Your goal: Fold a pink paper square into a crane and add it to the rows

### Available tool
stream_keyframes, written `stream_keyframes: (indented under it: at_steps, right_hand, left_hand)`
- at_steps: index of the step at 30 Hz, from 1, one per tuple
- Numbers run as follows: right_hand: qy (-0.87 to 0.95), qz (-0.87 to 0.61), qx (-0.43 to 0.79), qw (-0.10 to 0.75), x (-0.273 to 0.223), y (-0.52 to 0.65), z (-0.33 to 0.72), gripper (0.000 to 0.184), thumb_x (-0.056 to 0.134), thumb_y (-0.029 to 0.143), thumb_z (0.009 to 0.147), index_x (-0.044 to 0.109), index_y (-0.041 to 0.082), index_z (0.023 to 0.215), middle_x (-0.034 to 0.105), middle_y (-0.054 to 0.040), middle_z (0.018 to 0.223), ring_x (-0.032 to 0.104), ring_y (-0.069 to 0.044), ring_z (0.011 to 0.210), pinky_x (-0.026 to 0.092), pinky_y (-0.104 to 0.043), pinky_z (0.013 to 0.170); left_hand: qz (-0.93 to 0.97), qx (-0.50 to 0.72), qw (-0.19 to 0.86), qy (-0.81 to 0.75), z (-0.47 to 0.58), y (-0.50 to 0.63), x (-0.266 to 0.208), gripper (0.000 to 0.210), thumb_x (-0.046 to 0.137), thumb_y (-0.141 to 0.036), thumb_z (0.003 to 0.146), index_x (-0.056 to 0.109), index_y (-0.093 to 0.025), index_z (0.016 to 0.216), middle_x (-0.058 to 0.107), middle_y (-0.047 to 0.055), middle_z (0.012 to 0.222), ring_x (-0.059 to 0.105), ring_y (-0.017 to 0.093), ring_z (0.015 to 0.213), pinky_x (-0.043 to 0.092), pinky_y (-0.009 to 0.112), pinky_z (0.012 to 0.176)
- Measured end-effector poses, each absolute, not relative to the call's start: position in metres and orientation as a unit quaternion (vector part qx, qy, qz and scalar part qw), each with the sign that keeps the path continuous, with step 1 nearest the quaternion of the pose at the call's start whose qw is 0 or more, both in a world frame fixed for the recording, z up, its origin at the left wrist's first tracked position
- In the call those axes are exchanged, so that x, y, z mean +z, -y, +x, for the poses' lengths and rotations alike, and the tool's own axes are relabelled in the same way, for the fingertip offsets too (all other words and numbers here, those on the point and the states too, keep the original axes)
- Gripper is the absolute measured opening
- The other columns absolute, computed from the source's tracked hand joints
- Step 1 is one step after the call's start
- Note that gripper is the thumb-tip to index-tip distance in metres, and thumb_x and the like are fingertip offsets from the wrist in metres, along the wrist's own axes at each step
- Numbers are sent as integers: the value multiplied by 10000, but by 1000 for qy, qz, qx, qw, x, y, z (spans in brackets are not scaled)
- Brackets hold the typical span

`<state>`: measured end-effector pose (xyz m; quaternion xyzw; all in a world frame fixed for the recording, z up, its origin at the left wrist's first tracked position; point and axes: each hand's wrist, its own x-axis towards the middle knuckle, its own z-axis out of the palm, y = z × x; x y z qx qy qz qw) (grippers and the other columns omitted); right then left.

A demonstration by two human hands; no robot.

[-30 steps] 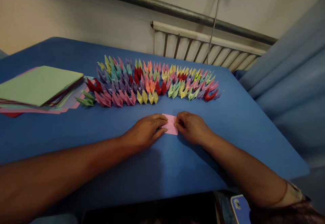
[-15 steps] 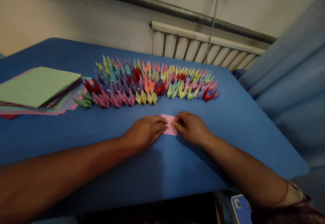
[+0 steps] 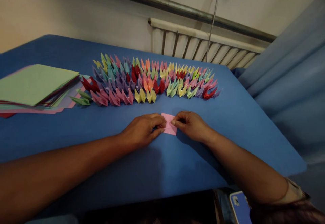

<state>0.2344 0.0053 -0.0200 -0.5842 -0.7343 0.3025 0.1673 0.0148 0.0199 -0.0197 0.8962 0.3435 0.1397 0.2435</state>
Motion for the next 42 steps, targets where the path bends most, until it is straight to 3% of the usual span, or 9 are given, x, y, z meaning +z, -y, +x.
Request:
stream_keyframes:
  at_steps: [5, 10, 14, 18, 23, 32, 42]
  right_hand:
    - [753, -572, 283, 162, -15, -4, 232, 239, 548, 246, 898, 619, 182, 679, 600, 4, 728, 518, -117, 688, 353, -252, 644]
    - [732, -597, 287, 158, -15, -3, 230, 203, 597, 317, 894, 681, 189, 761, 643, -5, 771, 532, -118, 681, 361, -249, 624]
    - [735, -580, 310, 165, -19, -4, 229, 185, 591, 271, 891, 680, 188, 751, 646, 1, 775, 553, -116, 712, 376, -239, 647]
    - [756, -585, 258, 136, -15, -3, 227, 271, 528, 293, 927, 643, 188, 705, 633, -7, 757, 526, -128, 697, 351, -261, 640]
    - [757, -608, 214, 107, -8, -1, 224, 204, 547, 296, 914, 664, 195, 781, 652, -26, 805, 535, -146, 718, 342, -275, 643]
    - [723, -580, 331, 177, -24, -4, 230, 131, 645, 283, 850, 694, 187, 775, 653, 12, 752, 543, -105, 656, 365, -234, 597]
    - [746, -610, 235, 131, -12, -3, 223, 210, 604, 337, 898, 654, 191, 756, 657, -18, 810, 555, -132, 710, 347, -260, 630]
  left_hand:
    - [901, 141, 251, -324, 14, -22, -20, 138, 525, -228, 914, 641, -210, 987, 676, 27, 1036, 641, 185, 955, 475, 307, 843]
    - [905, 157, 251, -306, 14, -23, -21, 159, 506, -221, 923, 656, -218, 979, 671, 26, 1066, 637, 178, 974, 472, 302, 857]
    - [897, 155, 265, -316, 14, -23, -20, 130, 533, -226, 909, 648, -209, 967, 674, 26, 1005, 637, 176, 931, 478, 299, 836]
    - [899, 152, 269, -310, 13, -25, -22, 124, 525, -244, 923, 640, -209, 952, 671, 26, 992, 630, 178, 945, 473, 299, 846]
    - [907, 160, 266, -283, 13, -26, -22, 160, 496, -231, 944, 649, -202, 982, 669, 32, 1026, 624, 173, 990, 466, 297, 879]
    - [897, 167, 275, -303, 13, -25, -25, 123, 522, -241, 922, 638, -212, 951, 663, 24, 985, 626, 172, 939, 475, 294, 839]
    - [900, 164, 277, -294, 13, -26, -22, 138, 517, -225, 914, 652, -208, 935, 669, 30, 991, 627, 175, 937, 477, 306, 854]
